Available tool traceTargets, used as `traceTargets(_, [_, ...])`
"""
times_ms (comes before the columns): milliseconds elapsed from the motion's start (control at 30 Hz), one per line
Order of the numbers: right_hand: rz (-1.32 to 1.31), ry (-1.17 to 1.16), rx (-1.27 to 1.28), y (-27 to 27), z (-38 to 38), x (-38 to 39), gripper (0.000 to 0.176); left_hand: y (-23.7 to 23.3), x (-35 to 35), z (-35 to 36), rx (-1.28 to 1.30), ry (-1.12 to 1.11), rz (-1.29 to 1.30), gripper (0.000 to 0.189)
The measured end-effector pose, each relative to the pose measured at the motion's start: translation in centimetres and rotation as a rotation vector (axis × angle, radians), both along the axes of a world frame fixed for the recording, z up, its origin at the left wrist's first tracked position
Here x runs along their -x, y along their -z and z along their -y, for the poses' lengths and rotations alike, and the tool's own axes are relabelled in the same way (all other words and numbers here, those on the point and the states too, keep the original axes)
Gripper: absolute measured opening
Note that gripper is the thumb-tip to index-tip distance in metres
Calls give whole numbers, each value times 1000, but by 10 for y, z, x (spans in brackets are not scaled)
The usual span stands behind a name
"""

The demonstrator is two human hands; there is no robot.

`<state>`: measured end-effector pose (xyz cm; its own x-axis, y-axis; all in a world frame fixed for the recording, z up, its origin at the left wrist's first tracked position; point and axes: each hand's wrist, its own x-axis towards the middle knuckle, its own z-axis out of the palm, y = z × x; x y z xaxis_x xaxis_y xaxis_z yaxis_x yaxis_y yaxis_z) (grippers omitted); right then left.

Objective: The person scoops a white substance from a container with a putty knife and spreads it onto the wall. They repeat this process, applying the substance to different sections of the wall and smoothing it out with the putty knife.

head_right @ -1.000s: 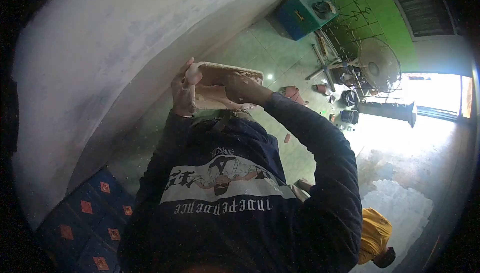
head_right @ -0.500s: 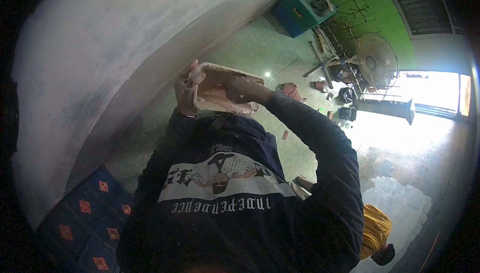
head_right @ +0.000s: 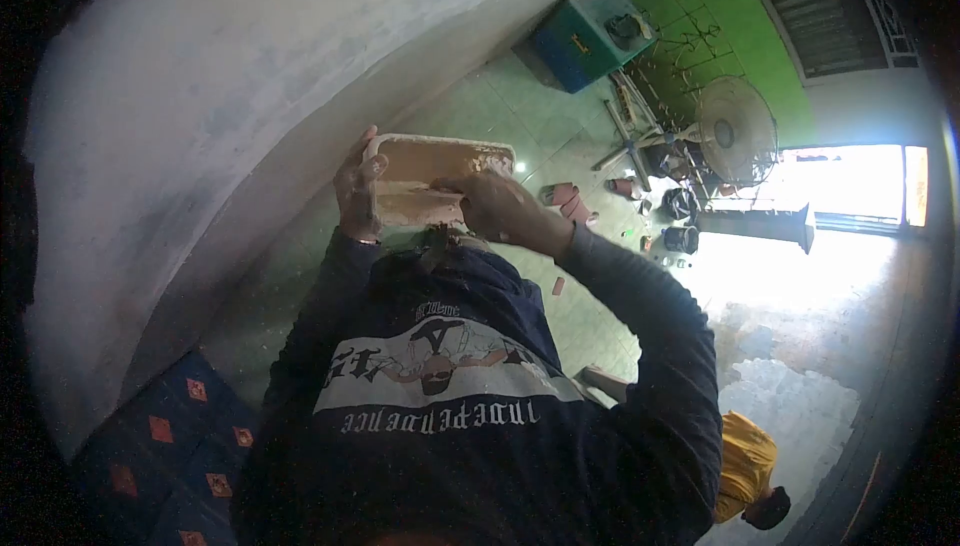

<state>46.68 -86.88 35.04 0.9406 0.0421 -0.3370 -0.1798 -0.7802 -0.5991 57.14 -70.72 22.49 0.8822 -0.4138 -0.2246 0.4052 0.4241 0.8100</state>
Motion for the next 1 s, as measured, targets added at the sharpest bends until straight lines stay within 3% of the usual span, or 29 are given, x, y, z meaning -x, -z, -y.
traceTargets(67, [104,76,-39,3,-9,15,50,-7,-2,-3,22,-53,33,73])
traceTargets(133, [479,-53,163,33,-15,36,54,-13,-3,-5,86,-79,34,72])
traceTargets(167, [327,-124,271,27,-20,44,55,-10,-5,-5,92,-89,37,72])
traceTargets(200, [359,-46,289,14,-33,47,55,-5,-6,-6,84,-113,86,72])
traceTargets(300, [253,0,256,-13,-38,38,51,0,-5,-6,38,-142,159,73])
traceTargets(367, [195,37,42,-22,-33,35,47,2,-2,-9,-2,-139,186,74])
traceTargets(500, [142,105,75,-34,-18,29,34,-7,-5,-11,2,-103,175,77])
traceTargets(667, [183,134,117,-30,-8,0,37,3,-8,-14,-58,-92,263,80])
traceTargets(767, [40,40,150,-15,2,-12,37,4,-9,-13,-32,-83,242,80])
traceTargets(1000, [-95,-84,22,0,20,-36,36,2,-4,-13,-33,-111,33,78])
